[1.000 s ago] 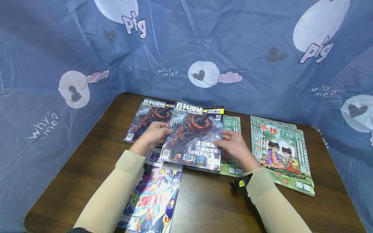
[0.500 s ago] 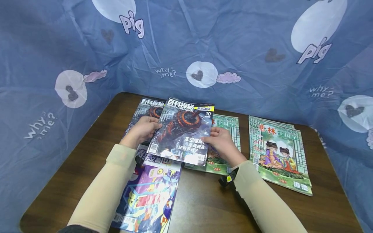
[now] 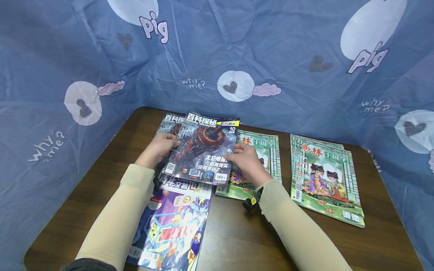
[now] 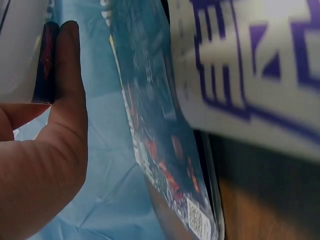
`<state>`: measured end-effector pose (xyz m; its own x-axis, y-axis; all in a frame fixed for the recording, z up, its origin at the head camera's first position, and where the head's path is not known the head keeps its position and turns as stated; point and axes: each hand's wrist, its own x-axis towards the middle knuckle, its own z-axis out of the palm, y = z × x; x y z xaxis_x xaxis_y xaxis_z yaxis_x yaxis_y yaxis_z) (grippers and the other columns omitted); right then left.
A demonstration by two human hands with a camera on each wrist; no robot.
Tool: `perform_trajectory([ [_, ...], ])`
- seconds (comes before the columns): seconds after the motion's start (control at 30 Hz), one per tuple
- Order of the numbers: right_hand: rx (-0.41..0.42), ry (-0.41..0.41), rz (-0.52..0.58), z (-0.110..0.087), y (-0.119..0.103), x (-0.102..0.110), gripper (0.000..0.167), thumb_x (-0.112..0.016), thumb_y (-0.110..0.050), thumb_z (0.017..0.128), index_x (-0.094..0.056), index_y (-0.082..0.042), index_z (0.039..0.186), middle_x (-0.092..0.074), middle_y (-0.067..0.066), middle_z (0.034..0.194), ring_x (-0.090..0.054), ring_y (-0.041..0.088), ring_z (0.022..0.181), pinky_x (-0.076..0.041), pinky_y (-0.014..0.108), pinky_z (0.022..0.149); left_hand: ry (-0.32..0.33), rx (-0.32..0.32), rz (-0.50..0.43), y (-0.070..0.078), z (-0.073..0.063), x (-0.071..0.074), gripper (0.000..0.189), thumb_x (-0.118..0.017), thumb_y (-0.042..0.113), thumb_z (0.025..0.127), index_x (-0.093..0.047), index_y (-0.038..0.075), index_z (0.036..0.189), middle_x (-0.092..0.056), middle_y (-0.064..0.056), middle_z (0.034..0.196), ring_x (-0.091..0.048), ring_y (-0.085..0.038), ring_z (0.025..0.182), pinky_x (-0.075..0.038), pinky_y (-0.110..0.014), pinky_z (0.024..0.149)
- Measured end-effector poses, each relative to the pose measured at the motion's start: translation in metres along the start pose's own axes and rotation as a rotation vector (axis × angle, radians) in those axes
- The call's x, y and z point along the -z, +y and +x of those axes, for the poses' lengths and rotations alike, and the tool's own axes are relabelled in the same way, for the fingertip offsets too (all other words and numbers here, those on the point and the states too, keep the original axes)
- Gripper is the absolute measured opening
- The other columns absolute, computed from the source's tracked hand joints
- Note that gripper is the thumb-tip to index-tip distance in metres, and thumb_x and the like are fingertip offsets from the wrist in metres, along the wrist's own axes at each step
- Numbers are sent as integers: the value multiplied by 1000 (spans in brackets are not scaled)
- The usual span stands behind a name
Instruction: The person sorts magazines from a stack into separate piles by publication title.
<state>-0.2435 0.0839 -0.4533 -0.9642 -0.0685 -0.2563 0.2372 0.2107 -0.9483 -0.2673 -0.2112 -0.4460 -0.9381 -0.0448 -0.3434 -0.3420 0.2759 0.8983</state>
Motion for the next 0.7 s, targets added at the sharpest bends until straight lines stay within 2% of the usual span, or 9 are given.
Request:
perform_trajectory([
  [0.1, 3, 5, 20, 3, -2, -7, 78, -84, -8, 83, -43, 2, 149, -50, 21, 145, -48, 33, 133, -47, 39, 104, 28, 16, 28, 1, 3, 4, 24, -57, 7, 102, -61, -8, 121, -56, -16, 115, -60, -17, 78, -54, -30, 67],
  [0.2, 8, 2, 7, 6, -5, -13, 78, -83, -11, 84, -43, 1, 150, -50, 20, 145, -49, 31, 132, -47, 39, 104, 65, 9, 55, 3, 5, 8, 20, -59, 6, 101, -62, -8, 115, -56, -17, 115, -59, -16, 76, -53, -28, 63],
  [0.3, 13, 0, -33, 9, -8, -20, 77, -84, -15, 84, -44, 1, 148, -52, 18, 143, -52, 30, 129, -48, 38, 102, 112, -17, 94, 4, 6, 12, 10, -61, 5, 99, -60, -4, 93, -53, -11, 104, -51, -13, 66, -46, -26, 55],
  [0.4, 19, 2, -55, 15, -8, -26, 75, -85, -16, 84, -47, 1, 146, -55, 17, 140, -56, 29, 124, -51, 37, 98, 154, -30, 121, 2, 8, 17, 25, -61, 5, 99, -49, 3, 78, -44, -5, 82, -39, -13, 57, -37, -27, 51],
  [0.43, 21, 0, -57, 17, -7, -28, 75, -86, -16, 84, -48, 1, 146, -55, 17, 139, -57, 28, 122, -52, 36, 96, 167, -29, 124, 1, 9, 18, 24, -61, 5, 99, -50, 3, 78, -43, -4, 82, -39, -14, 59, -37, -28, 52],
  [0.5, 23, -5, -49, 20, -7, -31, 73, -86, -14, 83, -49, 3, 143, -56, 19, 139, -61, 29, 118, -53, 36, 95, 191, -12, 128, 0, 12, 19, 16, -61, 5, 99, -58, -3, 86, -50, -8, 87, -46, -18, 68, -42, -30, 58],
  [0.53, 18, -3, -45, 21, -8, -33, 71, -86, -13, 83, -50, 3, 142, -56, 20, 138, -63, 29, 115, -54, 36, 91, 199, 0, 125, -1, 13, 19, 13, -61, 6, 99, -63, -6, 95, -55, -12, 92, -50, -20, 75, -46, -32, 63],
  [0.63, 6, 6, -60, 25, -10, -40, 67, -87, -13, 82, -53, 4, 137, -58, 21, 137, -67, 28, 106, -56, 37, 86, 239, 24, 119, -4, 16, 21, 28, -62, 6, 98, -64, -11, 121, -56, -18, 121, -53, -26, 99, -50, -35, 79],
  [0.7, 0, 8, -66, 27, -11, -43, 66, -87, -13, 82, -53, 4, 136, -56, 21, 138, -68, 29, 104, -56, 39, 87, 262, 17, 119, -5, 17, 22, 29, -61, 5, 98, -64, -12, 121, -55, -19, 122, -51, -27, 102, -49, -36, 82],
])
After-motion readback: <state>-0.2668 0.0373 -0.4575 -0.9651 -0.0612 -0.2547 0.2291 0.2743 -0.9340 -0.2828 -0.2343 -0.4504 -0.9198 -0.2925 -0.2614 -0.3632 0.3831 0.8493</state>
